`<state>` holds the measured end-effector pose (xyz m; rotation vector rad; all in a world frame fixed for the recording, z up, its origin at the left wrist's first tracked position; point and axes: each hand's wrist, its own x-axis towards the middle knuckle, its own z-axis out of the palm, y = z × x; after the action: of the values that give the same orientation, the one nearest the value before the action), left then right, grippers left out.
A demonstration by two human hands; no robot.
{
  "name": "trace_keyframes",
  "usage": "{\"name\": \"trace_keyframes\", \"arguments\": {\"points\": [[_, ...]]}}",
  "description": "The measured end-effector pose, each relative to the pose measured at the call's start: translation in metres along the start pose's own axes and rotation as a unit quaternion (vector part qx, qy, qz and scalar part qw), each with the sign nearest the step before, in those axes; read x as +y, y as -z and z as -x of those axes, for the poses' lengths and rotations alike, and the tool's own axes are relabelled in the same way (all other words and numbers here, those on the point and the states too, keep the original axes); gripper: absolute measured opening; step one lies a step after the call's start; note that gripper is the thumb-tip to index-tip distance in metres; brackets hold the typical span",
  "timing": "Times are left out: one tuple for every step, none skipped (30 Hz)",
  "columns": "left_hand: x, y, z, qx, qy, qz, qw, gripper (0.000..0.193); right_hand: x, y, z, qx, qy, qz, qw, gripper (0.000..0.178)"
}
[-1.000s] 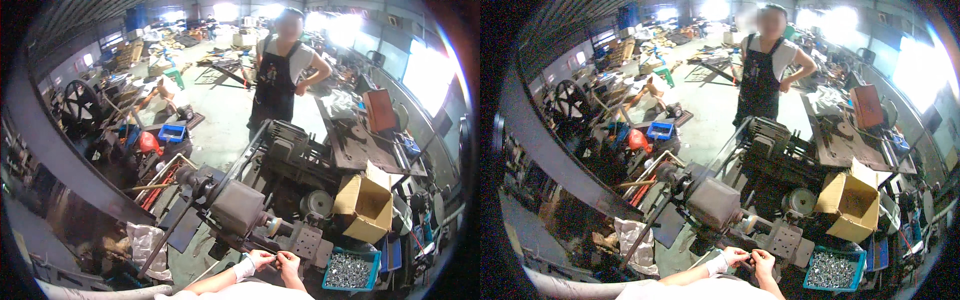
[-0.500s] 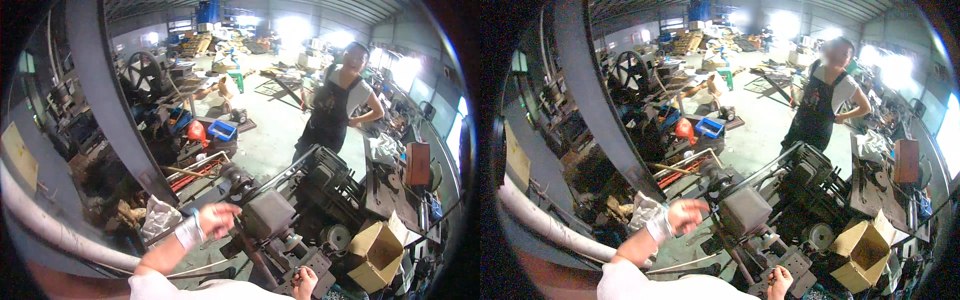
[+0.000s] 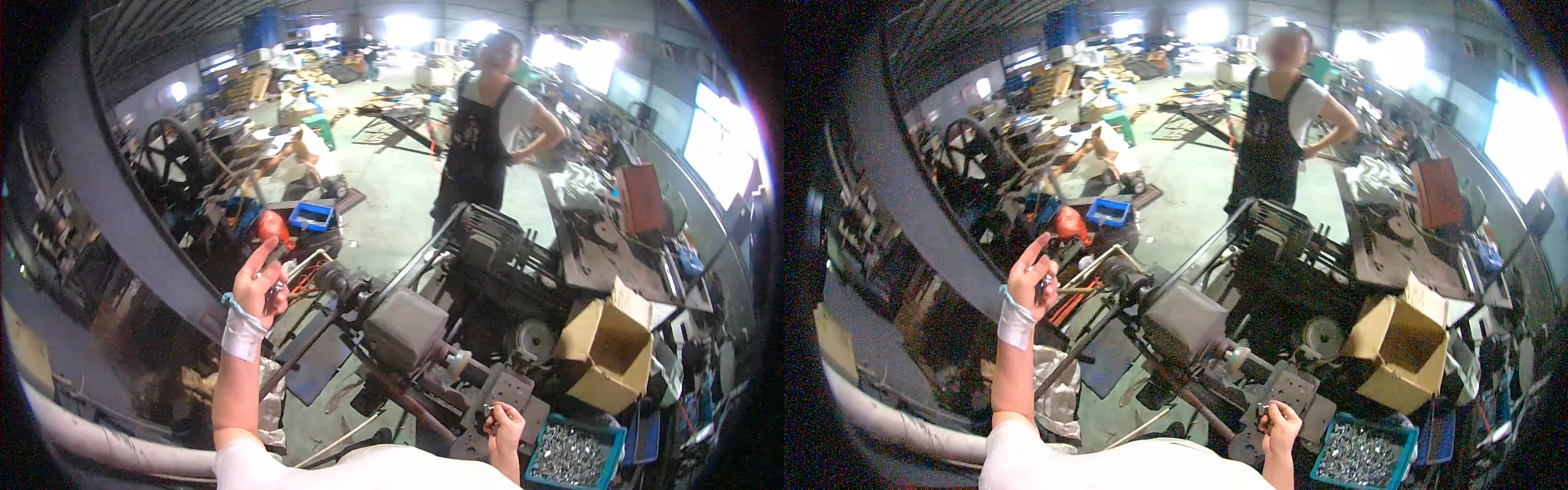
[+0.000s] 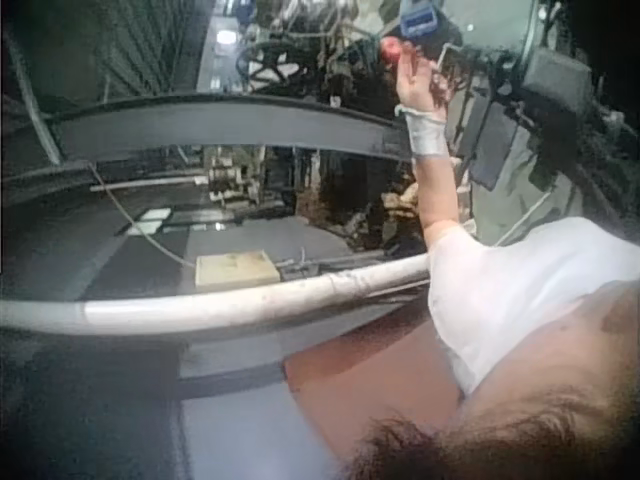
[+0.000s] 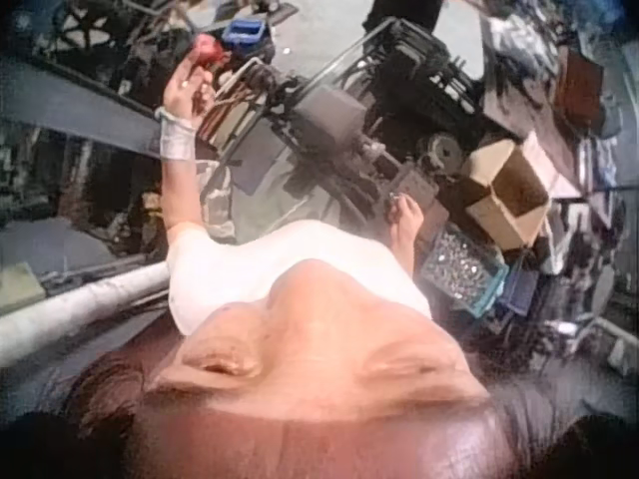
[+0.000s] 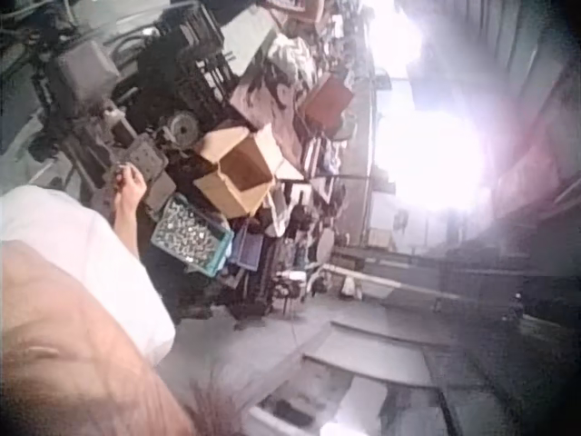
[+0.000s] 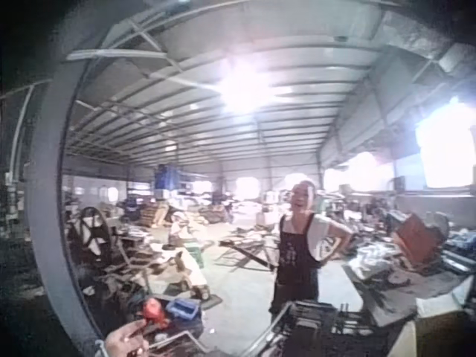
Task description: The person picks small metal parts from a blue bin and grinds them against a rotating bench grinder wheel. They handle the parts one by one, rotating them to grind different edges, and then place the finished pieces into a cardboard box. The process is repetitive and continuous throughout the clip.
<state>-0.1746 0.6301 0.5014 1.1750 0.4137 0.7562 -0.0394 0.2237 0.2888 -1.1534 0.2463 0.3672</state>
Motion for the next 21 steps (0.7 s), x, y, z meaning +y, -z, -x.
{"name": "trace_keyframes", "arguments": {"points": [[-0.006, -0.003, -0.003, -0.005, 0.006, 0.0, 1.0, 0.046, -0.001, 0.002, 0.003, 0.007, 0.003, -0.005, 1.0, 0.009], [-0.009, -0.005, -0.004, -0.004, 0.007, -0.001, 1.0, 0.045, -0.003, 0.003, 0.004, 0.007, 0.005, -0.008, 1.0, 0.009], [-0.01, -0.008, -0.005, -0.013, 0.01, 0.001, 1.0, 0.045, -0.004, 0.005, 0.005, 0.007, 0.007, -0.011, 1.0, 0.009], [-0.011, -0.011, -0.006, -0.021, 0.012, 0.003, 1.0, 0.045, -0.002, 0.009, 0.005, 0.011, 0.007, -0.016, 1.0, 0.009], [-0.011, -0.013, -0.006, -0.027, 0.013, 0.006, 1.0, 0.045, -0.001, 0.011, 0.006, 0.017, 0.002, -0.016, 1.0, 0.009], [-0.012, -0.014, -0.008, -0.029, 0.014, 0.006, 0.999, 0.044, -0.001, 0.013, 0.007, 0.023, -0.003, -0.015, 1.0, 0.009], [-0.013, -0.015, -0.009, -0.032, 0.014, 0.005, 0.999, 0.044, -0.001, 0.014, 0.006, 0.027, -0.009, -0.014, 0.999, 0.009], [-0.013, -0.014, -0.01, -0.035, 0.016, 0.004, 0.999, 0.044, -0.001, 0.015, 0.007, 0.029, -0.006, -0.017, 0.999, 0.007], [-0.013, -0.014, -0.011, -0.037, 0.017, 0.002, 0.999, 0.044, 0.0, 0.015, 0.008, 0.03, -0.004, -0.019, 0.999, 0.007], [-0.013, -0.015, -0.012, -0.036, 0.019, 0.002, 0.999, 0.043, 0.0, 0.015, 0.007, 0.031, -0.003, -0.022, 0.999, 0.006], [-0.012, -0.015, -0.011, -0.034, 0.021, 0.002, 0.999, 0.043, 0.001, 0.016, 0.007, 0.033, -0.004, -0.026, 0.999, 0.006], [-0.011, -0.014, -0.011, -0.031, 0.022, 0.001, 0.999, 0.043, 0.002, 0.017, 0.006, 0.035, -0.006, -0.03, 0.999, 0.006], [-0.008, -0.014, -0.01, -0.029, 0.022, -0.003, 0.999, 0.044, 0.003, 0.017, 0.005, 0.036, -0.009, -0.034, 0.999, 0.006], [-0.006, -0.013, -0.01, -0.025, 0.022, -0.005, 0.999, 0.045, 0.003, 0.015, 0.005, 0.04, -0.005, -0.025, 0.999, 0.006], [-0.003, -0.013, -0.011, -0.021, 0.021, -0.008, 1.0, 0.045, 0.001, 0.013, 0.006, 0.043, -0.002, -0.016, 0.999, 0.007], [-0.001, -0.015, -0.015, -0.026, 0.021, -0.011, 0.999, 0.045, -0.001, 0.011, 0.007, 0.045, 0.001, -0.006, 0.999, 0.007], [0.002, -0.017, -0.02, -0.026, 0.018, -0.015, 0.999, 0.046, -0.004, 0.01, 0.007, 0.053, 0.0, -0.013, 0.999, 0.008], [0.009, -0.016, -0.025, -0.018, 0.01, -0.038, 0.999, 0.047, -0.005, 0.008, 0.009, 0.054, -0.005, -0.019, 0.998, 0.008], [0.019, -0.019, -0.033, -0.017, 0.002, -0.058, 0.998, 0.05, -0.003, 0.009, 0.008, 0.056, -0.01, -0.024, 0.998, 0.009], [0.029, -0.019, -0.045, -0.031, -0.02, -0.068, 0.997, 0.053, 0.003, 0.018, 0.002, 0.043, 0.012, 0.001, 0.999, 0.01], [0.04, -0.016, -0.06, -0.024, -0.066, -0.099, 0.993, 0.057, 0.005, 0.02, 0.0, 0.042, 0.017, 0.01, 0.999, 0.009]]}}
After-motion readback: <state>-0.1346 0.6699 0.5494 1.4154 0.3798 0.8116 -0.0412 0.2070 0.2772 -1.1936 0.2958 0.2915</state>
